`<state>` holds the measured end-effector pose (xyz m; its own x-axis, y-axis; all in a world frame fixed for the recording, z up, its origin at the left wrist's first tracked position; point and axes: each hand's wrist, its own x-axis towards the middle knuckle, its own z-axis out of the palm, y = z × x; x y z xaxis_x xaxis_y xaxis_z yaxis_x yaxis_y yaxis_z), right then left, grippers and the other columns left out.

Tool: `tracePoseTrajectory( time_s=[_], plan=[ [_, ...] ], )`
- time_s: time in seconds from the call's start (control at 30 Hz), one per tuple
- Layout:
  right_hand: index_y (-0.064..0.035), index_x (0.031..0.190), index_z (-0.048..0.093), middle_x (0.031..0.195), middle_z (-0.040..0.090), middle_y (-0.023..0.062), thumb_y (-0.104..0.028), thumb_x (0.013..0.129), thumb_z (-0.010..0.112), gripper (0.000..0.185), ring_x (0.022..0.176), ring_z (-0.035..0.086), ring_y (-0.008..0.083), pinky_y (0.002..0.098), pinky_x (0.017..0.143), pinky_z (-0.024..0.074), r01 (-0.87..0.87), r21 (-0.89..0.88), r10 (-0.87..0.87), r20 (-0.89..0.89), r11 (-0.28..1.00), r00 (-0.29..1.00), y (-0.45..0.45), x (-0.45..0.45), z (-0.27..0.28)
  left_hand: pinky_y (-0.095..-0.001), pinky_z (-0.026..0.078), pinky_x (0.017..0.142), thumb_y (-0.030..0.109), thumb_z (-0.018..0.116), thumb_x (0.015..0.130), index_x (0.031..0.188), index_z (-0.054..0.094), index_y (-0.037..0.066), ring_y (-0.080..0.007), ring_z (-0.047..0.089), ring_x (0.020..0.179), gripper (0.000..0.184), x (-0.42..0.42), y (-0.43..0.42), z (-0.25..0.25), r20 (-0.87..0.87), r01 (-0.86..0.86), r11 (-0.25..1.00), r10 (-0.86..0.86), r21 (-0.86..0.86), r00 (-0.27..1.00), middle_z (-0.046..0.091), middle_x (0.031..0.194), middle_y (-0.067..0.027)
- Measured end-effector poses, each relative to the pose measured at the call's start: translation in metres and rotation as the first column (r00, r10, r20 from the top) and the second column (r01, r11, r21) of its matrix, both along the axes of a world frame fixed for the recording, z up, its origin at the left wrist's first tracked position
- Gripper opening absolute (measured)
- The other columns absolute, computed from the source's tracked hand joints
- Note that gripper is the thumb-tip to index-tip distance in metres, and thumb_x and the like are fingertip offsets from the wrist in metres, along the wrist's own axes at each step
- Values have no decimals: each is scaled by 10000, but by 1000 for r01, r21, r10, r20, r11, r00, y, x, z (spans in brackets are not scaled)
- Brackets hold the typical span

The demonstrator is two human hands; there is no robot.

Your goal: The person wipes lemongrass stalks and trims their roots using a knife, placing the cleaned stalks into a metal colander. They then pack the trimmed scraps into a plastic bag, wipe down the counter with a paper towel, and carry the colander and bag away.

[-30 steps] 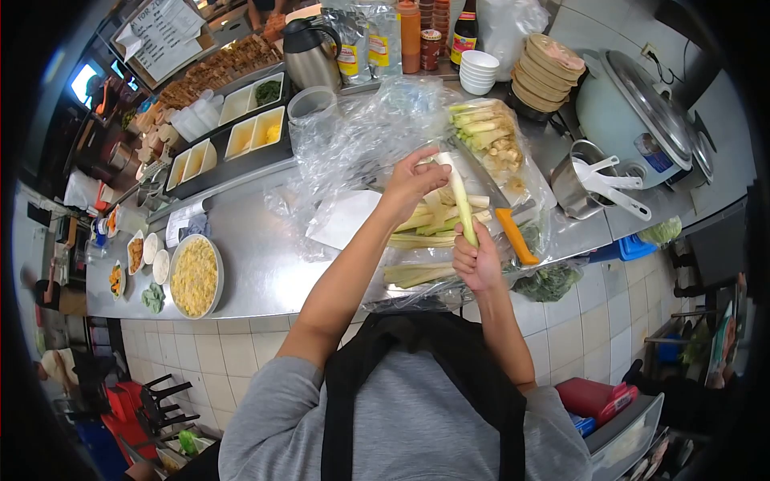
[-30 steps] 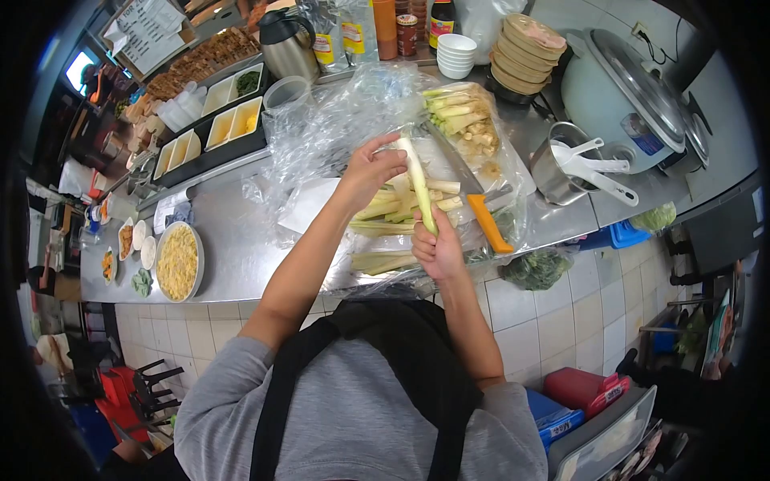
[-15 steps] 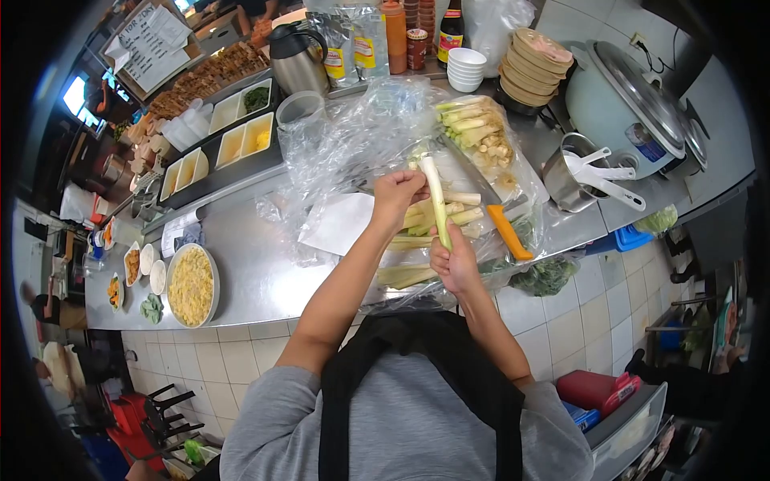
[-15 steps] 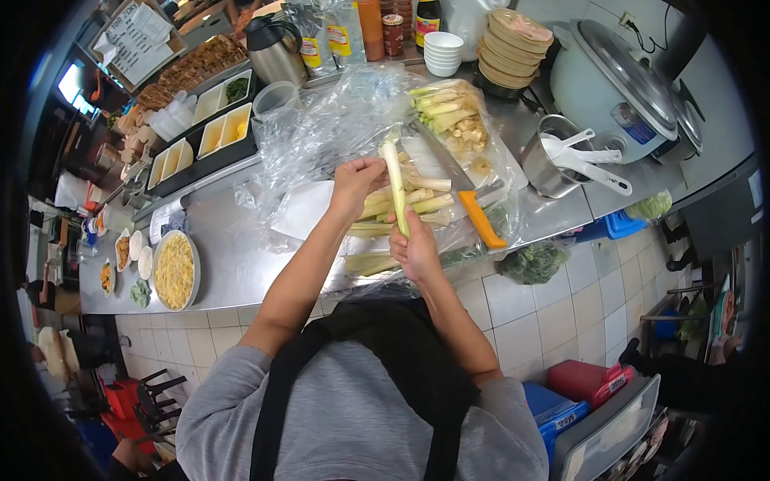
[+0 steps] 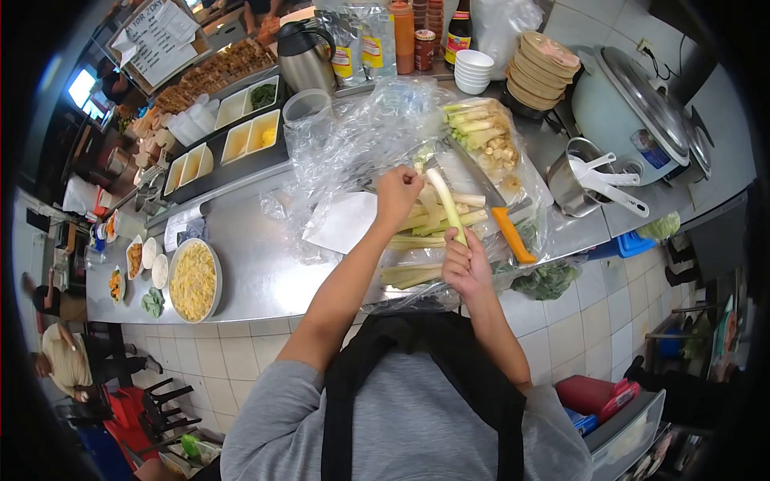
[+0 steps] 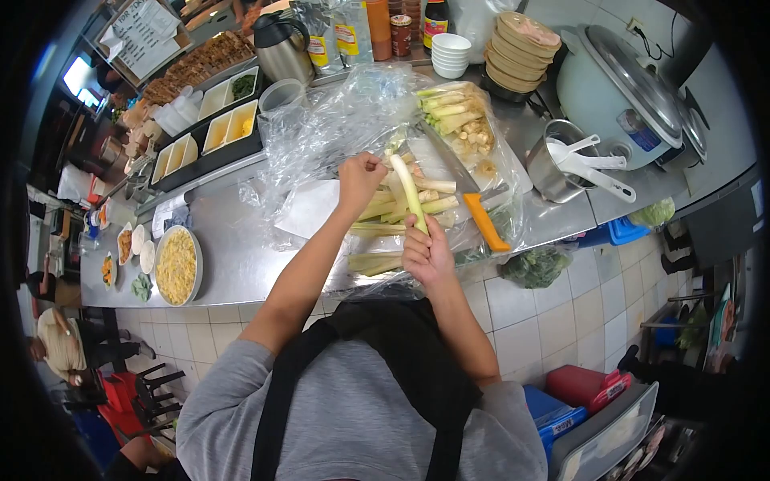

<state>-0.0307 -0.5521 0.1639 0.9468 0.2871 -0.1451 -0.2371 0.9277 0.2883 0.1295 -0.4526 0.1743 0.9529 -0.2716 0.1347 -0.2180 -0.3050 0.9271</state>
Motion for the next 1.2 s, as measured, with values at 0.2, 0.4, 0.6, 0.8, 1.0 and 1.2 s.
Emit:
tracePoseTrajectory(
  time_s=[0.2, 0.4, 0.6, 0.8, 1.0, 1.2],
  plan=[
    [-39, 930, 517, 494, 298, -55, -315, 931, 419, 292, 367, 254, 47, 195, 328, 244, -46, -493, -5, -102, 869, 995, -12, -17, 22, -374, 471, 598, 70, 602, 711, 761, 642, 24, -312, 597, 646, 78, 38, 14, -21, 409, -122, 924, -40, 363, 912, 628, 719, -122],
    [-35, 927, 606, 533, 354, -75, -300, 911, 479, 294, 410, 265, 16, 185, 371, 215, -65, -963, -348, 31, -260, 937, -10, -10, -7, -373, 460, 766, 102, 629, 724, 872, 676, 69, -305, 568, 913, 159, 20, 22, 14, 497, -37, 797, -339, 603, 799, 607, 1031, -102],
    [-28, 864, 651, 542, 396, -75, -281, 887, 528, 282, 462, 308, 14, 195, 426, 238, -64, -942, -259, 26, -331, 965, -21, -11, 25, -369, 471, 806, 91, 648, 710, 935, 667, 64, -292, 581, 917, 227, 19, 20, 30, 582, 339, 808, -584, 481, 566, 621, 1015, -104],
    [16, 858, 656, 564, 545, 76, -306, 851, 563, 335, 552, 538, 232, 328, 537, 409, -58, -796, -142, 35, -602, 989, -56, 3, 40, -341, 509, 716, 27, 600, 728, 1024, 635, 47, -278, 618, 778, 299, 31, 47, 53, 563, 464, 747, -664, 476, 492, 649, 897, -122],
    [44, 1047, 582, 932, 600, 216, -316, 840, 585, 415, 822, 578, 330, 366, 739, 454, 9, -206, -18, 127, -979, 992, -48, 33, 42, -367, 479, 759, 69, 586, 744, 1148, 569, 92, -294, 607, 840, 404, 27, 130, 36, 63, 257, 648, -427, 717, 902, 637, 888, -127],
    [8, 1107, 559, 998, 584, 185, -304, 824, 603, 423, 922, 557, 348, 382, 820, 433, 305, -442, 211, 250, -844, 945, -29, 4, 34, -415, 470, 702, 156, 617, 744, 889, 660, 84, -321, 598, 811, 168, -1, 163, -33, 142, 20, 634, -204, 773, 969, 613, 850, -156]
  ],
)
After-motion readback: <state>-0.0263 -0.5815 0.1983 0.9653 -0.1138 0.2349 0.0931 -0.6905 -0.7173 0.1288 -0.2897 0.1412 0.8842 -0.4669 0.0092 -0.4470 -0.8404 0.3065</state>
